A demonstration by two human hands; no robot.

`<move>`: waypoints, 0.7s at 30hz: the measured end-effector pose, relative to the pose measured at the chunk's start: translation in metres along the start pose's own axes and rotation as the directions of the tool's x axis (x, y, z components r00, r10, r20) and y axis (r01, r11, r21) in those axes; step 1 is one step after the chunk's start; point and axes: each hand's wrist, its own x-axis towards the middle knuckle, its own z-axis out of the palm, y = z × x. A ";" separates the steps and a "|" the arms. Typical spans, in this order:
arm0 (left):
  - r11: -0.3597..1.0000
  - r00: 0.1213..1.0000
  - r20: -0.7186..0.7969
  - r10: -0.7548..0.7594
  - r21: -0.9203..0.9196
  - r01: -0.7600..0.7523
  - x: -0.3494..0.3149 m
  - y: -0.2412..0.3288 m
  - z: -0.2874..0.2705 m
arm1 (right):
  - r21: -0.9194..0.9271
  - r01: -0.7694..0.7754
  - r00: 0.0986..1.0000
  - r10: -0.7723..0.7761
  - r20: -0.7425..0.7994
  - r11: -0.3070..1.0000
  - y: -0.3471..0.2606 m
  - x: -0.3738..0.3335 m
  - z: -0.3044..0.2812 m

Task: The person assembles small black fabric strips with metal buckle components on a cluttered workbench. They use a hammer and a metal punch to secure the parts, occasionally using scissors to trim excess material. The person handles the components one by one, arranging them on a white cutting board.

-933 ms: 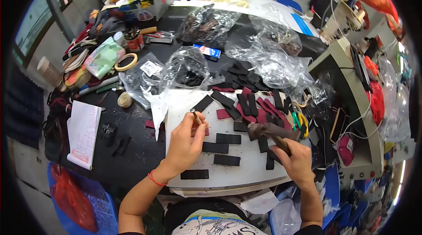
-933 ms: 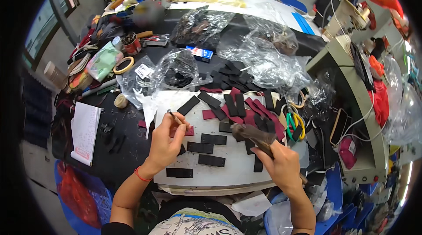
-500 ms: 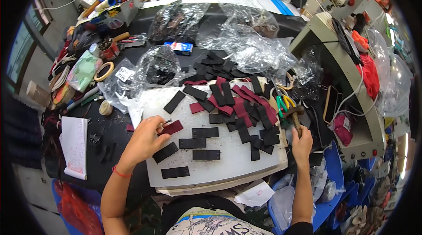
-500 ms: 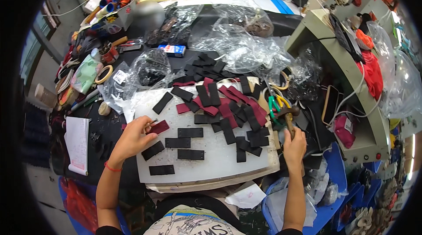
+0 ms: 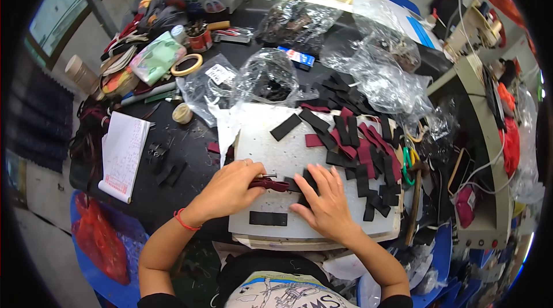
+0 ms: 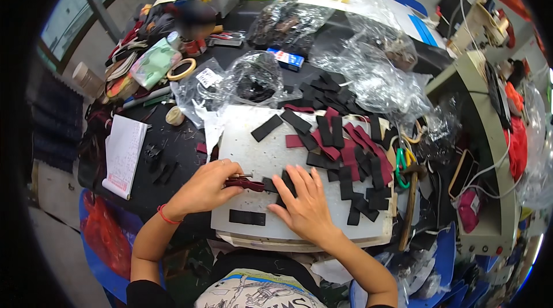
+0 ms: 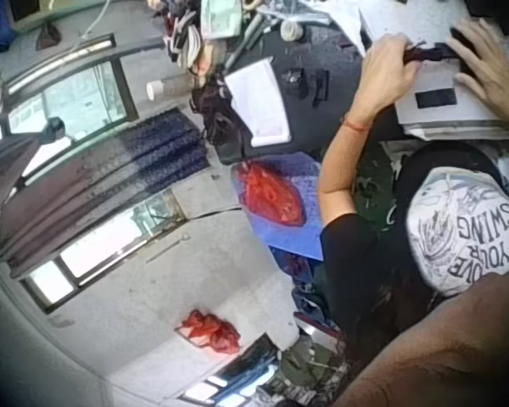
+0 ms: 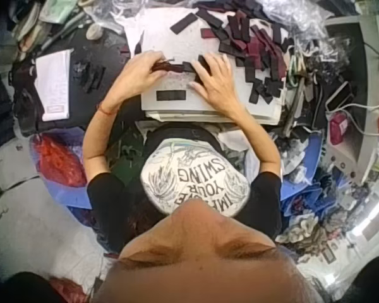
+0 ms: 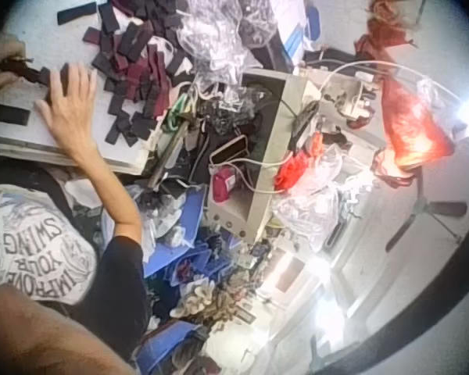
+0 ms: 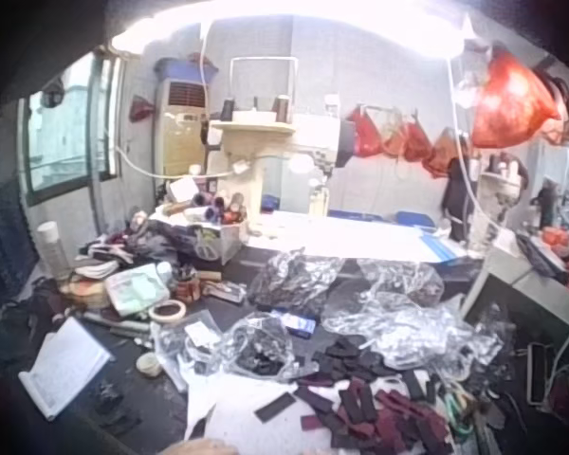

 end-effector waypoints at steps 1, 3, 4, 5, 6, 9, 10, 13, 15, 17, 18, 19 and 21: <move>0.996 0.999 0.029 -0.015 -0.088 0.017 -0.005 -0.001 -0.008 | 0.043 -0.019 1.000 0.019 -0.012 0.999 -0.001 -0.004 0.004; 0.981 0.999 0.020 0.033 -0.190 -0.029 -0.017 -0.002 -0.005 | 0.045 -0.047 0.999 0.046 0.019 0.998 -0.001 -0.006 0.004; 0.988 0.998 0.007 0.066 -0.139 -0.065 -0.026 0.003 0.003 | 0.052 -0.055 0.998 0.053 0.041 0.997 -0.004 -0.005 0.005; 0.987 0.992 -0.006 0.128 -0.097 -0.128 -0.033 0.007 0.014 | 0.081 -0.066 0.998 0.065 0.007 0.995 -0.007 0.001 0.007; 0.980 0.982 -0.016 0.189 -0.054 -0.190 -0.035 0.010 0.025 | 0.038 -0.067 0.998 0.067 -0.008 0.997 -0.011 0.003 0.008; 0.986 0.986 -0.021 0.166 -0.002 -0.166 -0.037 0.015 0.036 | 0.008 -0.057 0.995 0.058 -0.082 0.998 -0.023 0.010 0.018; 0.988 0.988 -0.023 0.155 -0.016 -0.155 -0.037 0.014 0.039 | 0.030 -0.075 0.994 0.077 -0.072 0.997 -0.026 0.011 0.019; 0.991 0.989 -0.051 0.136 -0.009 -0.136 -0.043 0.010 0.044 | 0.009 -0.082 0.991 0.083 -0.102 0.997 -0.038 0.017 0.023; 0.997 0.977 -0.206 0.046 -0.054 -0.059 -0.055 -0.005 0.032 | 0.087 -0.067 0.995 0.073 -0.069 0.994 -0.040 0.027 0.033; 0.994 0.938 -0.339 -0.072 -0.103 0.039 -0.064 -0.030 0.009 | 0.172 -0.068 0.994 0.082 -0.076 0.983 -0.043 0.041 0.041; 0.985 0.900 -0.404 -0.163 -0.127 0.121 -0.074 -0.045 -0.006 | 0.232 -0.054 0.992 0.078 -0.095 0.971 -0.049 0.056 0.048; 0.953 0.833 -0.463 -0.303 -0.157 0.260 -0.086 -0.061 -0.016 | 0.278 -0.023 0.997 0.044 -0.070 0.960 -0.064 0.075 0.055; 0.910 0.687 -0.642 -0.340 -0.039 0.413 -0.102 -0.098 -0.028 | 0.401 0.092 0.993 -0.055 -0.104 0.912 -0.101 0.114 0.072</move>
